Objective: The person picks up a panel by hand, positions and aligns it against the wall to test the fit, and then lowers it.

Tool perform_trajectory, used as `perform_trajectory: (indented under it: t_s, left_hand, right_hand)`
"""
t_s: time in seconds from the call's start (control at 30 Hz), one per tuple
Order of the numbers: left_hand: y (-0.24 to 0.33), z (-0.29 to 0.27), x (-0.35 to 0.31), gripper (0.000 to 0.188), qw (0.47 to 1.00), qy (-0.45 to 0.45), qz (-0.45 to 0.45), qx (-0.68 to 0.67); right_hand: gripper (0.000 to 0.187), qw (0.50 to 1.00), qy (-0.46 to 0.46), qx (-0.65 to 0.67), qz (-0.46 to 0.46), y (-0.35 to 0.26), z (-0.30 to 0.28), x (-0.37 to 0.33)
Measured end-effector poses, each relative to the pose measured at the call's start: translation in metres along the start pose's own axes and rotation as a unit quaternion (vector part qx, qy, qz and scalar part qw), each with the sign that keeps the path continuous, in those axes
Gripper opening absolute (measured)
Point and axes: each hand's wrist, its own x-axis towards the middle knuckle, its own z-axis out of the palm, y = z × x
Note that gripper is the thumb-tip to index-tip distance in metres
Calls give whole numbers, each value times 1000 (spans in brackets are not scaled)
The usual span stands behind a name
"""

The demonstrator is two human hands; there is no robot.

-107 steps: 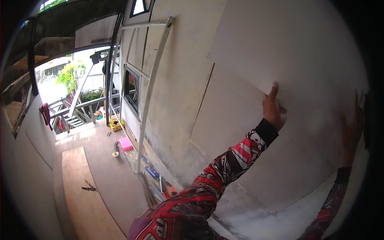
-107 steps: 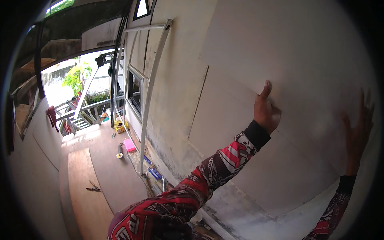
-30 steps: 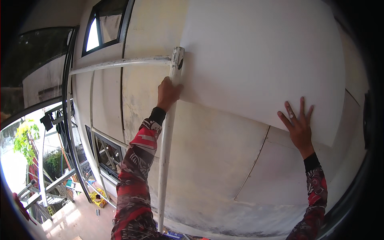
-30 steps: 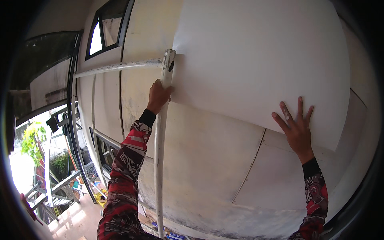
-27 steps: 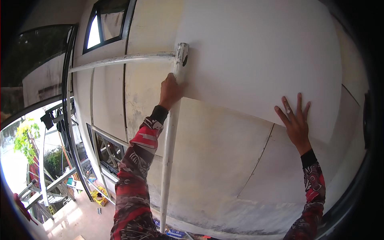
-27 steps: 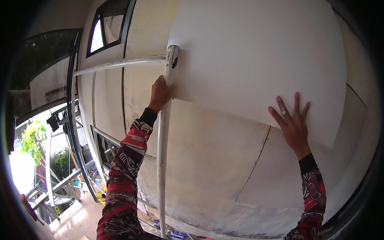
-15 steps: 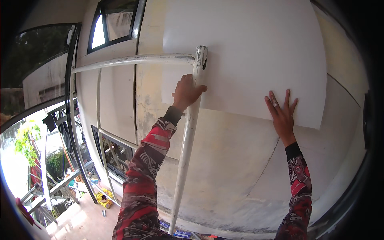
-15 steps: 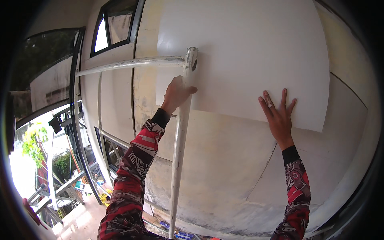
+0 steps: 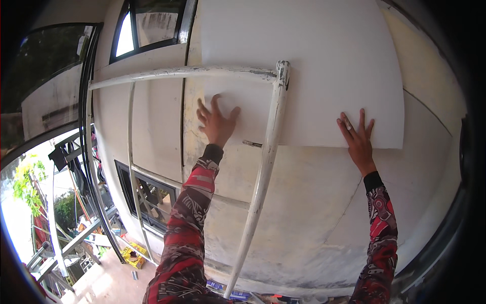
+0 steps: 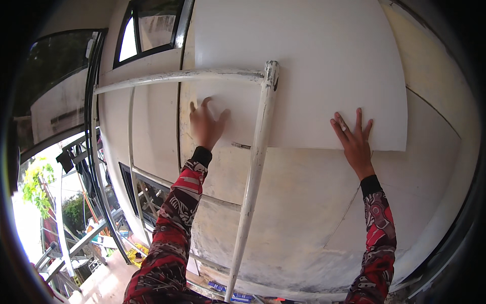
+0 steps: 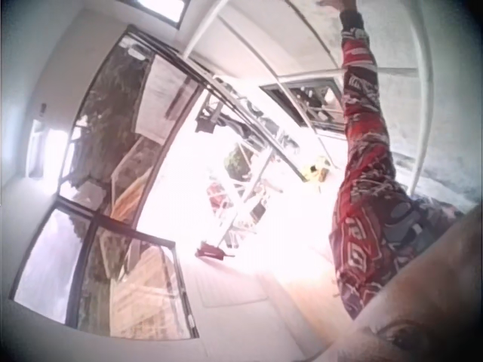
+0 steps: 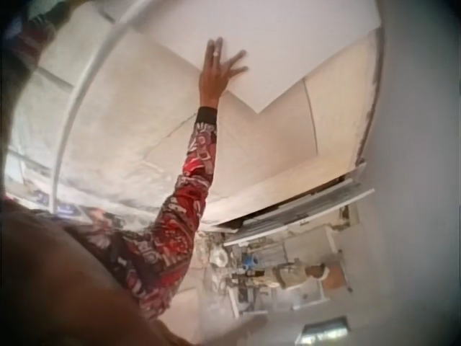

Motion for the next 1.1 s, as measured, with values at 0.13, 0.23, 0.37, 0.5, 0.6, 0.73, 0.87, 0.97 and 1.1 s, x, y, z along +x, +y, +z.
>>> perform_trajectory:
  t_s: [0.13, 0.23, 0.37, 0.5, 0.6, 0.73, 0.87, 0.97, 1.1]
  left_hand:
    - [-53, 0, 30, 76, 940, -13, -140, -310]
    - [-54, 9, 46, 70, 961, -14, -97, -260]
    - [-80, 15, 78, 65, 964, 183, 2, -192]
    - [-76, 12, 110, 62, 973, 124, -7, -197]
    - [-115, -9, 157, 53, 967, 198, 70, -142]
    - [-116, -8, 189, 46, 960, 227, 109, -119]
    - [-112, -9, 208, 46, 989, 109, 41, -85]
    - [-129, -15, 211, 40, 968, 128, 119, -181]
    - [-126, -22, 200, 52, 963, 85, 152, -207]
  right_hand:
    - [80, 1000, -19, 19, 11, -15, 2, 4]
    - [83, 998, -44, 35, 15, -14, 2, 2]
    - [89, 989, -89, 120, 6, -34, -1, 22]
    - [95, 983, -102, 150, -24, -30, -6, 33]
    - [100, 979, -61, 184, -57, -52, -6, 67]
    - [107, 983, -26, 173, -64, -57, 7, 87]
    - [107, 986, -43, 157, -38, -63, 5, 106]
    - [106, 986, -52, 154, -23, -74, 1, 119]
    - [104, 991, -41, 131, 5, -70, 5, 118]
